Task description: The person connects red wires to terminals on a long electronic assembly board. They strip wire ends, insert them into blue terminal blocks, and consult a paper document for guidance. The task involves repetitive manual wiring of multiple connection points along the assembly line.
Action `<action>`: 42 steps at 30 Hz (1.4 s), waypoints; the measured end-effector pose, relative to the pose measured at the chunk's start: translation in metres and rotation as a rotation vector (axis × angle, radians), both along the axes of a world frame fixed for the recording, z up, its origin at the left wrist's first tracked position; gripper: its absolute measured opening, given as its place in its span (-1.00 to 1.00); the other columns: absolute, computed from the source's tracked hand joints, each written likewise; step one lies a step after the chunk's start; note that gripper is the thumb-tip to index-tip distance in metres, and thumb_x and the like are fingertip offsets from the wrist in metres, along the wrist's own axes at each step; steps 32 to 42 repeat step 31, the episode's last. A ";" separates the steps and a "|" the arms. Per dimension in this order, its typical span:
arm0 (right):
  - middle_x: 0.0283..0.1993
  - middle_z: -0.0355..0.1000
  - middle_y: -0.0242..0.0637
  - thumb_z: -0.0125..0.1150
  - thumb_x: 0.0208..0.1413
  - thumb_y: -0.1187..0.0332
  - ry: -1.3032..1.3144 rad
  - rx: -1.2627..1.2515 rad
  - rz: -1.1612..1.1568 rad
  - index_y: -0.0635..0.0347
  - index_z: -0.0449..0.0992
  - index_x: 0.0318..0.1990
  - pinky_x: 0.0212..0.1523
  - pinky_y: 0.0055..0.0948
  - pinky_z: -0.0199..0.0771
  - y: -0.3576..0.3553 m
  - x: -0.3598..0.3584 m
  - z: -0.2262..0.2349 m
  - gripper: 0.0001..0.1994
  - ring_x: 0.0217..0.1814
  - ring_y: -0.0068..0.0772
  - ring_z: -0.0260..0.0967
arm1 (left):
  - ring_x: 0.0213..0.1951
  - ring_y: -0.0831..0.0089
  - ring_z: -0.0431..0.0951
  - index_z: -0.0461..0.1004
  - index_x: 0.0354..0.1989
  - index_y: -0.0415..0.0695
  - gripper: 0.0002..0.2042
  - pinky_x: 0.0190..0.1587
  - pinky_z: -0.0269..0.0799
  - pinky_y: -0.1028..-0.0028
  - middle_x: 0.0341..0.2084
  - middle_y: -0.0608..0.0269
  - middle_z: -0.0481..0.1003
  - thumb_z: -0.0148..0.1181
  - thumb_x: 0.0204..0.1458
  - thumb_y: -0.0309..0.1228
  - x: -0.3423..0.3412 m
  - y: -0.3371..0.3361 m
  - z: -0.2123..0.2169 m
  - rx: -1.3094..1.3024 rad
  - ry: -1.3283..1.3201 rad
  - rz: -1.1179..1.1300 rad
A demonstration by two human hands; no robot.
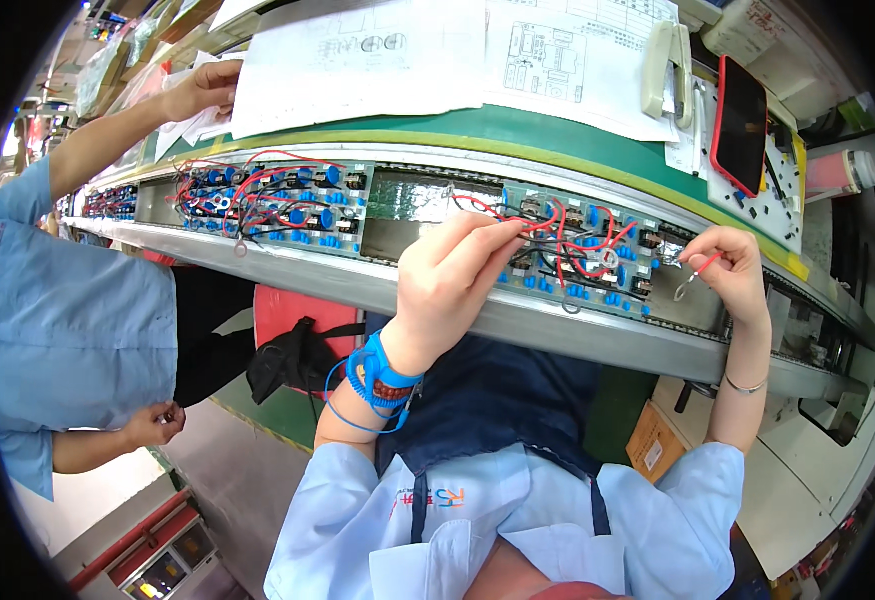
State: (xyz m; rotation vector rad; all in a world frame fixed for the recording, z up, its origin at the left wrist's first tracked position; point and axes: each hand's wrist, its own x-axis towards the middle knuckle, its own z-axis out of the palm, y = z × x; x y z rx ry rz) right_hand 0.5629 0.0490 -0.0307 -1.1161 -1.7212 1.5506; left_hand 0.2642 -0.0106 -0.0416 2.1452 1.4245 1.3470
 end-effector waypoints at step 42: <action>-0.31 0.47 -0.29 0.12 -0.01 0.54 0.157 -0.022 0.028 0.33 0.48 -0.30 -0.17 -0.64 0.36 0.000 0.004 -0.011 -0.89 -0.22 -0.62 0.37 | -0.29 0.21 0.38 0.45 -0.36 -0.19 -0.81 -0.25 0.30 0.36 -0.36 0.15 0.42 0.18 -0.23 -0.59 -0.036 -0.008 0.002 -0.193 0.100 0.078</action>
